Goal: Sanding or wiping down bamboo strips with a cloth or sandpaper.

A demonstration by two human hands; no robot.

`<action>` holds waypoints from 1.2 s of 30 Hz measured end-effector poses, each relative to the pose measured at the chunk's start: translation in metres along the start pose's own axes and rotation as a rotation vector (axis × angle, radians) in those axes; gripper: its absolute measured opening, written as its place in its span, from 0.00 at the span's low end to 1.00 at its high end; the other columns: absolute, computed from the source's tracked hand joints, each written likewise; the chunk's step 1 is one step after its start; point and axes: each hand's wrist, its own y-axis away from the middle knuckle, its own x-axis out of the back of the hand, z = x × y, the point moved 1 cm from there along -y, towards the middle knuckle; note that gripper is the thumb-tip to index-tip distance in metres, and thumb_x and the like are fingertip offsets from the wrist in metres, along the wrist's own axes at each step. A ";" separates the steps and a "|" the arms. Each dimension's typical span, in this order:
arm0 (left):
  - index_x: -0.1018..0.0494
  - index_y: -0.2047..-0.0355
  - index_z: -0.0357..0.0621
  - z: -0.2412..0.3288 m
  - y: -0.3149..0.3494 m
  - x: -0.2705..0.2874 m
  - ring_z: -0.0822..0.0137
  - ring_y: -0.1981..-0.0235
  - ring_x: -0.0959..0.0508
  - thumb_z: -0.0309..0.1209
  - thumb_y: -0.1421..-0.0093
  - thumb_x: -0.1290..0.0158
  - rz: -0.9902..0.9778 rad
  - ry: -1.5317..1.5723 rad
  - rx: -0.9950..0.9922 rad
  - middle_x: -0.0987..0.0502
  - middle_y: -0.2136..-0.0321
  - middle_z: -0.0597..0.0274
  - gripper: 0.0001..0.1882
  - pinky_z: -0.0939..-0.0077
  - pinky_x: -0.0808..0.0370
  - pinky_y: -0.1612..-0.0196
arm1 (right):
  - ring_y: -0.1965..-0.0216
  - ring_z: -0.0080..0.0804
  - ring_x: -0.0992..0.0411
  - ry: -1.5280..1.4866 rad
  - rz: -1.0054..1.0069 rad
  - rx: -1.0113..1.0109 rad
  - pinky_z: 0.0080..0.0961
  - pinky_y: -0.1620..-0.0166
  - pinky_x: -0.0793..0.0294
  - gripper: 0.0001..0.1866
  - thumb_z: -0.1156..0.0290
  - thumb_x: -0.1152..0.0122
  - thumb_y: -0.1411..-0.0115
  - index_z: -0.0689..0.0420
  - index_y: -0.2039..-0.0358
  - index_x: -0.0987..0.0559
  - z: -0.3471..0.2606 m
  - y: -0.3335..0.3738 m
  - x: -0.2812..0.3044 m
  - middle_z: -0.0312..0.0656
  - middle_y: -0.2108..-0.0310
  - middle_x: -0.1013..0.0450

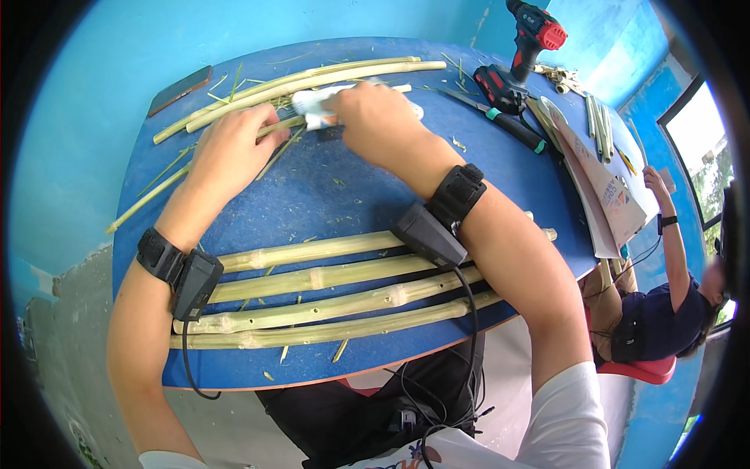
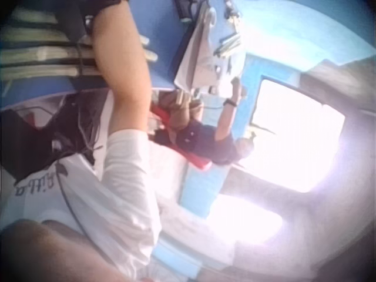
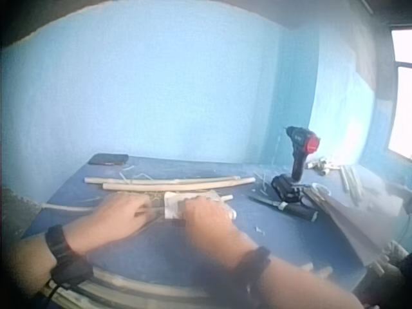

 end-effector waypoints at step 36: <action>0.34 0.78 0.38 0.003 0.003 0.008 0.53 0.73 0.27 0.34 0.48 0.46 0.063 -0.075 0.008 0.29 0.78 0.55 0.12 0.62 0.33 0.70 | 0.68 0.46 0.25 -0.062 -0.040 -0.002 0.37 0.65 0.27 0.07 0.73 0.46 0.51 0.60 0.73 0.22 -0.009 0.003 0.002 0.51 0.73 0.26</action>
